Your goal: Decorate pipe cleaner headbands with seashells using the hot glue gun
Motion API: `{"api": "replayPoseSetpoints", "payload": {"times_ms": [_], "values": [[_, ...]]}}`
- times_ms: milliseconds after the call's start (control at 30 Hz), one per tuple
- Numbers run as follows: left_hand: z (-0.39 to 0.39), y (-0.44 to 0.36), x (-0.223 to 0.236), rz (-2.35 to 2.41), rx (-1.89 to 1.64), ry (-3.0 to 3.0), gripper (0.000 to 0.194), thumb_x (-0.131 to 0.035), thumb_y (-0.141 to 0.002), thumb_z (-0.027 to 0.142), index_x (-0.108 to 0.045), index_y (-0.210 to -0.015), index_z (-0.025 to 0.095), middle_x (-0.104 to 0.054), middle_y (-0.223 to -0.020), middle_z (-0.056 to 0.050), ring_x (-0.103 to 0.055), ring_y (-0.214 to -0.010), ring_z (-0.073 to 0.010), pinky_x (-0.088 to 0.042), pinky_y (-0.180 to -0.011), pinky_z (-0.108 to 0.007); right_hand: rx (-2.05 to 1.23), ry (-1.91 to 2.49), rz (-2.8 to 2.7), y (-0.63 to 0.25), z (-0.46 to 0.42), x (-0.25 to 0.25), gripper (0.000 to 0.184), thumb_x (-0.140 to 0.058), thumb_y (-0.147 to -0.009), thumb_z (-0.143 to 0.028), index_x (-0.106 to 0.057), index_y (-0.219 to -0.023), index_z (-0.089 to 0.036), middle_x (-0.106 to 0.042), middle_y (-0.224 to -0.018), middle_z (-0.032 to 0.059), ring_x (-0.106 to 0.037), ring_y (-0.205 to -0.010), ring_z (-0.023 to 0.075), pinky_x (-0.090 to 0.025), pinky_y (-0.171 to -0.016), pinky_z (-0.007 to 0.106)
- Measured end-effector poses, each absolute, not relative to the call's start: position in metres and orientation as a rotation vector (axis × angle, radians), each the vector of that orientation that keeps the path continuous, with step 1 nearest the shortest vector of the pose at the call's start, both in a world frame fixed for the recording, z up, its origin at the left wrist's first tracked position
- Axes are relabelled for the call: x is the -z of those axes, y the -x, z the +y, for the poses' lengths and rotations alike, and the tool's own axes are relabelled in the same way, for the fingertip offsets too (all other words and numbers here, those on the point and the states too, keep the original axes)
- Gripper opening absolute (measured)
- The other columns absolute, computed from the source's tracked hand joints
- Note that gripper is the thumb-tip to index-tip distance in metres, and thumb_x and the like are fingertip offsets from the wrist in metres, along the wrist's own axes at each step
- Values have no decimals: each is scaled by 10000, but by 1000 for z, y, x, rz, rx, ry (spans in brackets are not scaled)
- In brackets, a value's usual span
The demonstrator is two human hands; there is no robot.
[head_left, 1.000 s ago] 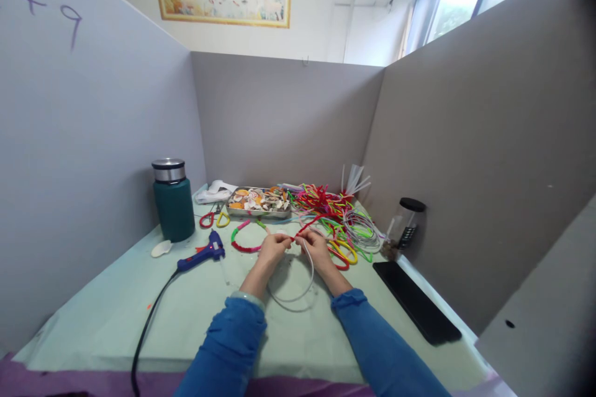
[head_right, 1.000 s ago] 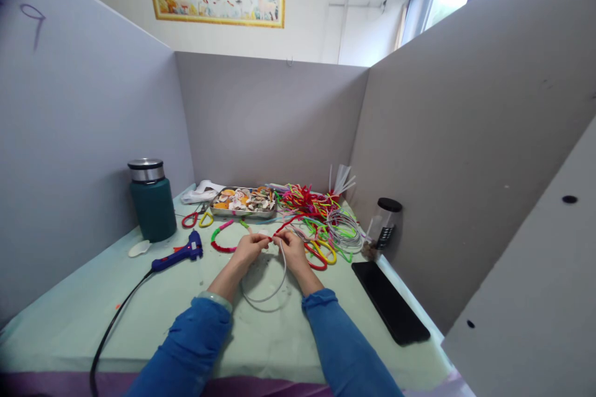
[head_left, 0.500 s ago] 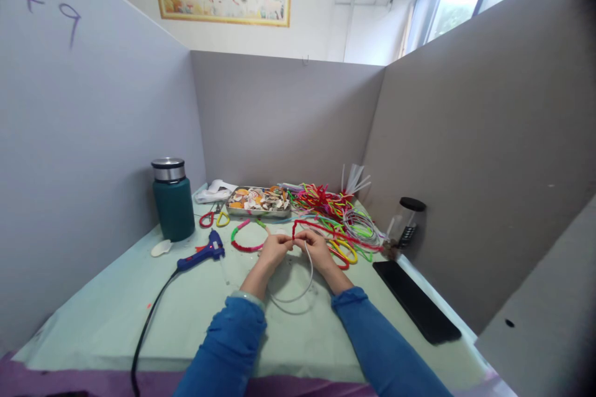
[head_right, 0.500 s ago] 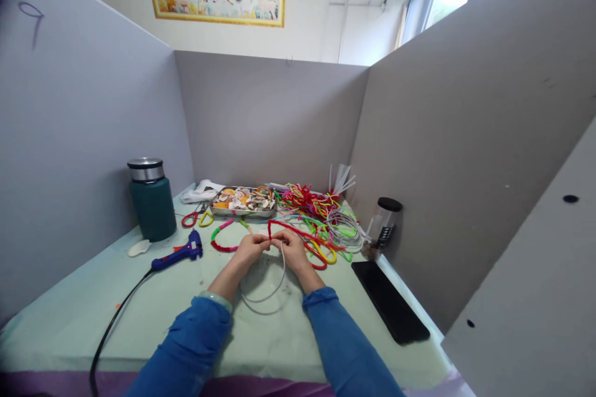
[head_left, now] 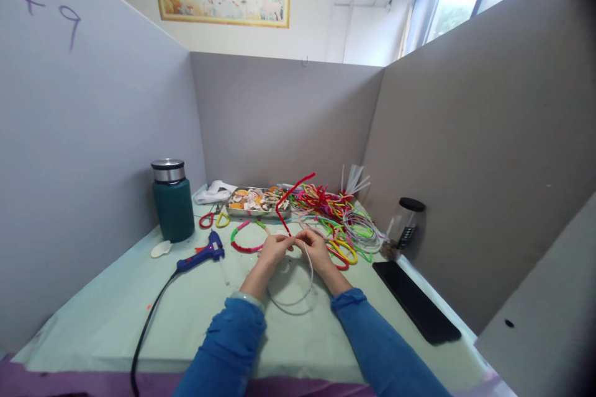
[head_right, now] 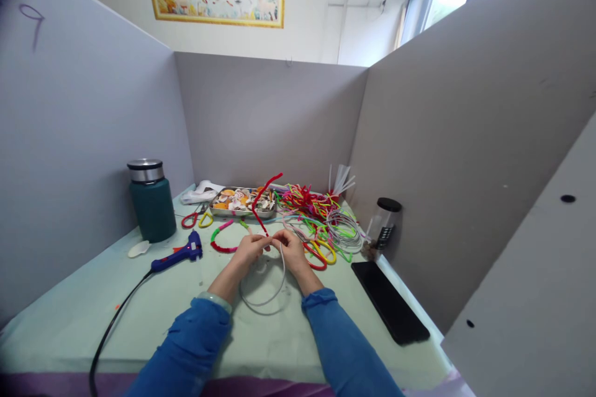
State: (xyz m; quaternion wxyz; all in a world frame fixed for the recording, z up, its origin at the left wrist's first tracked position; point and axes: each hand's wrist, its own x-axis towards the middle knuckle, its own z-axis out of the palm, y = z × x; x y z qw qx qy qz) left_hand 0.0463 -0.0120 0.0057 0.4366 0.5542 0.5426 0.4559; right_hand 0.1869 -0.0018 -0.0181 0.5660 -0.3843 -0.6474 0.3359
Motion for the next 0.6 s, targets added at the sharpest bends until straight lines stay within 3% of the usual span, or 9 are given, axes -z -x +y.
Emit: {"api": "replayPoseSetpoints", "payload": {"times_ms": [200,300,400,600], "values": [[-12,-45,-4,1255,-1132,-1293,322,-629,-631,447,-630,-605,126,-528,-520,-6,-319,-434,-70,-205,-442,-232,-895,886,-1520,-188,-5,16,176,-646,-719,-351,-628,-768,-183,-565,-648,-17,-468,-556,121,-379,-531,246],[-12,-44,-4,1270,-1136,-1319,349,-614,-640,482,-602,-560,142,-452,-454,22,-306,-430,-75,-199,-451,-234,-912,884,-1525,-187,-8,14,172,-626,-734,-345,-636,-801,-187,-567,-640,-17,-456,-538,117,-365,-507,240],[-13,-44,-6,1292,-1124,-1358,389,-611,-637,531,-596,-539,154,-401,-412,32,-336,-439,-93,-222,-465,-238,-886,883,-1530,-187,-8,14,173,-622,-743,-349,-635,-813,-190,-579,-648,-13,-464,-542,121,-370,-505,241],[-10,-44,-3,1353,-1142,-1411,389,-592,-648,528,-610,-529,157,-514,-459,-11,-452,-491,-133,-296,-499,-253,-688,892,-1620,-189,-5,18,137,-626,-768,-327,-656,-770,-193,-611,-724,18,-533,-679,163,-411,-596,268]]}}
